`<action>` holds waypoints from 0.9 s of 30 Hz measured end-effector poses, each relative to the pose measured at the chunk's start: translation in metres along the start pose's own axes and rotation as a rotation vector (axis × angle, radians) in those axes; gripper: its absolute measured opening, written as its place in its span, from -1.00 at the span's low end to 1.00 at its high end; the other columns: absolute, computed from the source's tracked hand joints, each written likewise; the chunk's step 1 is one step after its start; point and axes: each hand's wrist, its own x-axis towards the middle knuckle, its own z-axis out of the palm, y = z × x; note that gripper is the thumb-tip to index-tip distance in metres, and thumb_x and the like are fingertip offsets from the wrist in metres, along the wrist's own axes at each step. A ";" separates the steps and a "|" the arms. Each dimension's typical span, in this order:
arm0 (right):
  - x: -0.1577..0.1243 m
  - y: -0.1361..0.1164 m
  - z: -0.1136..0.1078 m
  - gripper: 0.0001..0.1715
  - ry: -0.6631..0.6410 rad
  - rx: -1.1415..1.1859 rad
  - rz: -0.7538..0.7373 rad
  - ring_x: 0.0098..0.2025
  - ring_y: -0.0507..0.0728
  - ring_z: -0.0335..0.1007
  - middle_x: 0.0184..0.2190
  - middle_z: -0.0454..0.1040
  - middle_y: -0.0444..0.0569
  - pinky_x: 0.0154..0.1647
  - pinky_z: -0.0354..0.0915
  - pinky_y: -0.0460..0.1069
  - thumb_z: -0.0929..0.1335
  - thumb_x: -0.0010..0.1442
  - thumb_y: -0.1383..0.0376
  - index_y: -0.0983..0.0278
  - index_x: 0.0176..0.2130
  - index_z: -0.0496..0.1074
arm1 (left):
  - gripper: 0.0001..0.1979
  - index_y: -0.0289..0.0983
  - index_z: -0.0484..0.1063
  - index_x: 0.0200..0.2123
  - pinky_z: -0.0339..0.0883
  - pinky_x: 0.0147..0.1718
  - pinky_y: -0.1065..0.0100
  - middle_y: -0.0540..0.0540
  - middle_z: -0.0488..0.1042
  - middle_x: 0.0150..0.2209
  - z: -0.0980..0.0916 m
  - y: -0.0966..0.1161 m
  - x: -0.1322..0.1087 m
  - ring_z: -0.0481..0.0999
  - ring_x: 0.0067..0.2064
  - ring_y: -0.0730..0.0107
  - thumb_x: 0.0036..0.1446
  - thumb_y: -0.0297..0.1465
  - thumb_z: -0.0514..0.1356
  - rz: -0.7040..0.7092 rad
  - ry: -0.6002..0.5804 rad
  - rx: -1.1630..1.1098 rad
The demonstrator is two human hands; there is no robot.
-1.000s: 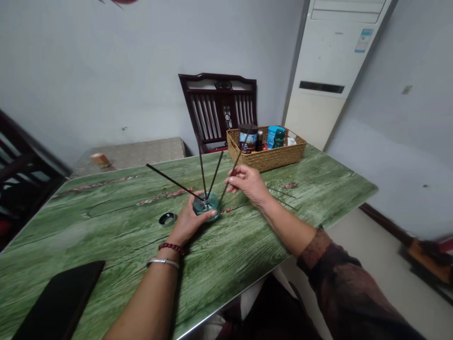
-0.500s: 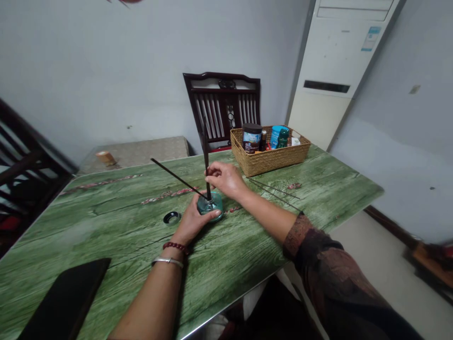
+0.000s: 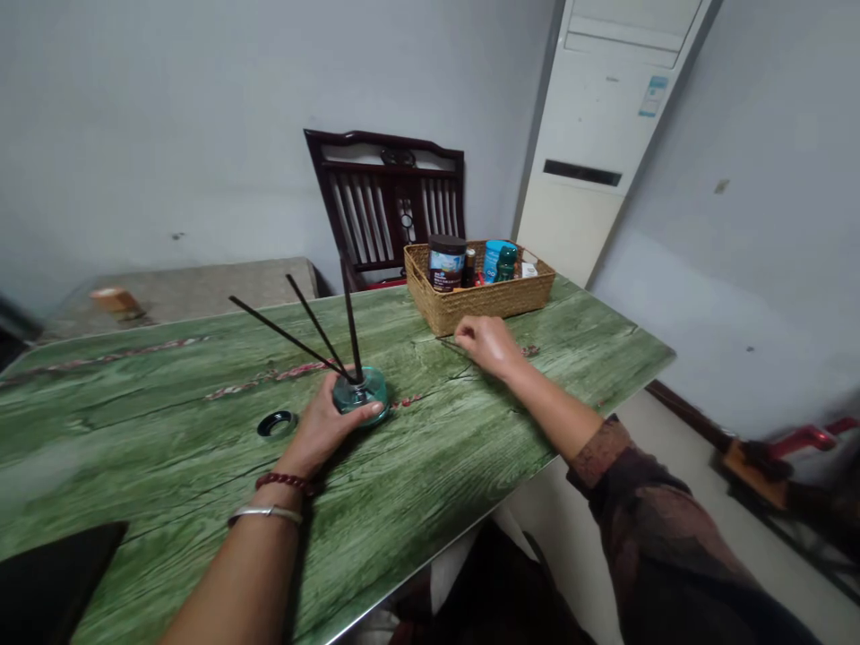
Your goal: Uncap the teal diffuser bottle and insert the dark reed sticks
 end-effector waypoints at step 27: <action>-0.039 0.013 0.029 -0.75 -0.359 -0.332 0.110 -0.16 0.17 0.53 -0.22 0.63 0.04 -0.25 0.15 -0.07 0.33 0.23 0.37 0.23 -0.13 0.57 | -0.29 -0.18 0.33 0.07 0.39 0.04 -0.05 -0.15 0.57 -0.09 -0.001 0.003 -0.002 0.58 -0.07 0.04 -0.15 -0.12 0.45 -0.003 0.016 -0.023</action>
